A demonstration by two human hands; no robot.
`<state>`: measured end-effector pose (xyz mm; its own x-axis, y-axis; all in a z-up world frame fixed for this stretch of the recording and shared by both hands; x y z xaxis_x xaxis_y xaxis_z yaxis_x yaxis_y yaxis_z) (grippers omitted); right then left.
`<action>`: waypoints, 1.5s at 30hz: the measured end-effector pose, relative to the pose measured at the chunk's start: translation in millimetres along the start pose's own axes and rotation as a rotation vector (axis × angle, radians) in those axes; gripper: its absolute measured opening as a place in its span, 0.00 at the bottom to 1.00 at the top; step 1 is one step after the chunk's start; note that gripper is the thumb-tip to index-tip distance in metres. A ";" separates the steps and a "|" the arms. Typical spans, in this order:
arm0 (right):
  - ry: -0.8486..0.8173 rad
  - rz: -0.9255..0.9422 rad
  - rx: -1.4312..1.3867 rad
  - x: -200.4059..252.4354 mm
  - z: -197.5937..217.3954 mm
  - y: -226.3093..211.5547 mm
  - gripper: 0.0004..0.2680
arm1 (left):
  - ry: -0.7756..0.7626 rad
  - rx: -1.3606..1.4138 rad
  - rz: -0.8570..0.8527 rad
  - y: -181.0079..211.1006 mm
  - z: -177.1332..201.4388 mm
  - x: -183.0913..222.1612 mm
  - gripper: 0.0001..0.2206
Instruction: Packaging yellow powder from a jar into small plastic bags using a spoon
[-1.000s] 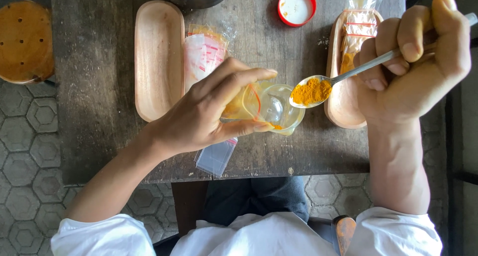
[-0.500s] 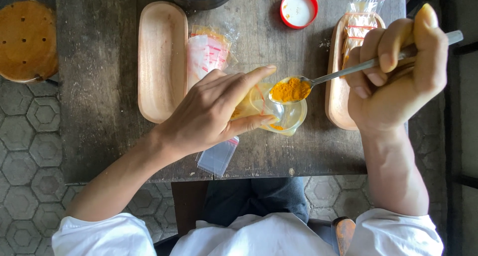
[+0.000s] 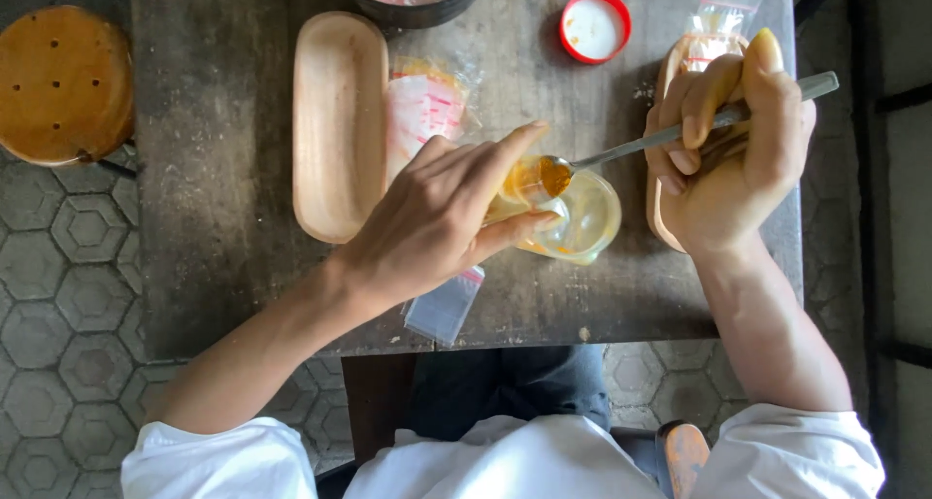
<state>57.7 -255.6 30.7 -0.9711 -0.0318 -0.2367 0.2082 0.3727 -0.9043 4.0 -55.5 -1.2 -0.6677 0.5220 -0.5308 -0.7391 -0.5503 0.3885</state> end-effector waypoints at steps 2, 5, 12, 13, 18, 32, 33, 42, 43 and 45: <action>-0.016 -0.007 0.036 -1.1 -9.0 -2.9 0.17 | 0.017 -0.012 0.010 3.2 5.9 -3.2 0.30; -0.060 -0.004 0.151 -1.3 -19.0 -10.1 0.18 | 0.049 -0.018 0.029 4.4 10.0 -4.9 0.29; -1.031 -0.187 1.350 -19.7 61.2 -22.3 0.17 | 0.135 0.106 0.097 -1.9 9.8 -3.9 0.28; -1.038 -0.181 1.351 0.0 21.4 -32.2 0.17 | 0.141 0.101 0.100 -3.2 8.7 -1.7 0.28; -0.971 0.847 1.143 61.1 -80.0 -91.3 0.04 | 0.104 0.174 0.111 -6.6 5.6 3.5 0.32; -0.627 0.284 1.004 19.8 -4.9 -52.6 0.09 | 0.148 0.188 0.078 -4.4 7.0 2.0 0.30; -0.424 0.607 0.787 26.8 -8.4 -52.9 0.12 | 0.149 0.186 0.074 -4.8 6.7 1.9 0.30; -0.438 0.478 0.682 18.0 -32.0 -55.5 0.24 | 0.133 0.189 0.044 -3.9 5.6 1.5 0.28; -0.436 0.478 0.682 17.9 -31.7 -56.0 0.24 | 0.131 0.189 0.043 -4.2 5.7 1.4 0.28; -0.433 0.525 0.765 18.4 -31.8 -57.7 0.24 | 0.118 0.207 0.058 -5.2 5.1 1.0 0.28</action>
<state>24.0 -248.2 89.8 -0.6416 -0.4240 -0.6392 0.7613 -0.2504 -0.5981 6.7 -48.8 0.1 -0.7036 0.4068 -0.5826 -0.7103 -0.4253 0.5609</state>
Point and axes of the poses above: each hand's wrist, its own x-axis away from the middle knuckle, its own z-axis out of the back of the hand, y = z × x, the point moved 4 cm from there along -x, towards the middle knuckle, and after that the axes turned 1 degree about -x, right-handed, at the moved point
